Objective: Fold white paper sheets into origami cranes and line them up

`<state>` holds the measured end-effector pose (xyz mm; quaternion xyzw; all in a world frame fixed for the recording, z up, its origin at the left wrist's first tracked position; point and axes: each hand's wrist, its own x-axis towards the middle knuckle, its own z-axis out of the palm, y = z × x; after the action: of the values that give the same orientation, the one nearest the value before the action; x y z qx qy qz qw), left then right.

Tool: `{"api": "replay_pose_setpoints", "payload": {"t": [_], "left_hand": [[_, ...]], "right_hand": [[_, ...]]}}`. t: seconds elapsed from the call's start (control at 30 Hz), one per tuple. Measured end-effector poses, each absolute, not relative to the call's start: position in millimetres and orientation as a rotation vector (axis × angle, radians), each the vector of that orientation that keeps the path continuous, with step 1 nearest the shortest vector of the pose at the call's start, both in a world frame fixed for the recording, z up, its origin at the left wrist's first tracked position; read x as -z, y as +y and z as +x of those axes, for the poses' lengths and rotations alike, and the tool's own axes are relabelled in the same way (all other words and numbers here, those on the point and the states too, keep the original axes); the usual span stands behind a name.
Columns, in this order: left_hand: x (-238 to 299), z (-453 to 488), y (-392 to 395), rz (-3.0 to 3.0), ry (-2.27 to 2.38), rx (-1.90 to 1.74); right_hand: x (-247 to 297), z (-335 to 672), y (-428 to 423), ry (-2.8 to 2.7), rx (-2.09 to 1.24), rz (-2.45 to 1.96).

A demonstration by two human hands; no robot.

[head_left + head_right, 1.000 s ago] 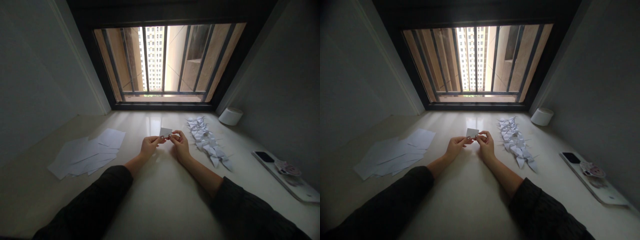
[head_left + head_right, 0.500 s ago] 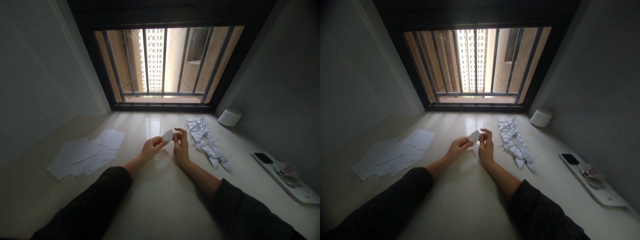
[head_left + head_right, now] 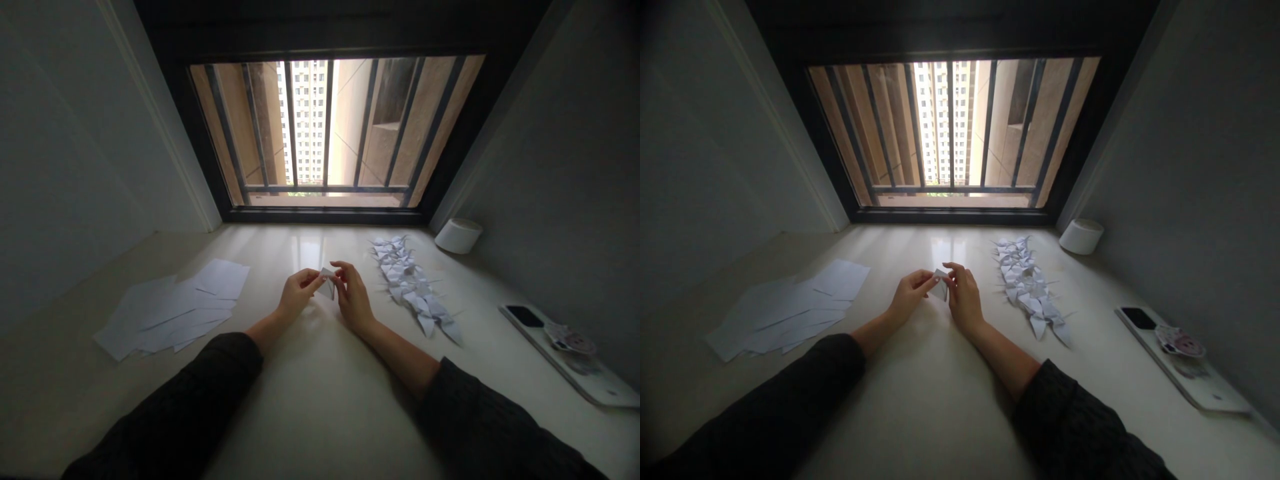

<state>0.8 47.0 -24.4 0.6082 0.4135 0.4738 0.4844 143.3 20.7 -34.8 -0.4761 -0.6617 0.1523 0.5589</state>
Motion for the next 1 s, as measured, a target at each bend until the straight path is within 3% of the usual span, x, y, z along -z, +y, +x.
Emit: {"api": "replay_pose_setpoints", "payload": {"t": [0.5, 1.0], "left_hand": [[31, -1, 54, 1.117, 0.991, -1.307], [28, -1, 48, 1.440, 0.894, -1.160]], "right_hand": [[33, 146, 24, -1.545, -0.593, -0.967], [44, 151, 34, -1.248, -0.857, -1.057]]}}
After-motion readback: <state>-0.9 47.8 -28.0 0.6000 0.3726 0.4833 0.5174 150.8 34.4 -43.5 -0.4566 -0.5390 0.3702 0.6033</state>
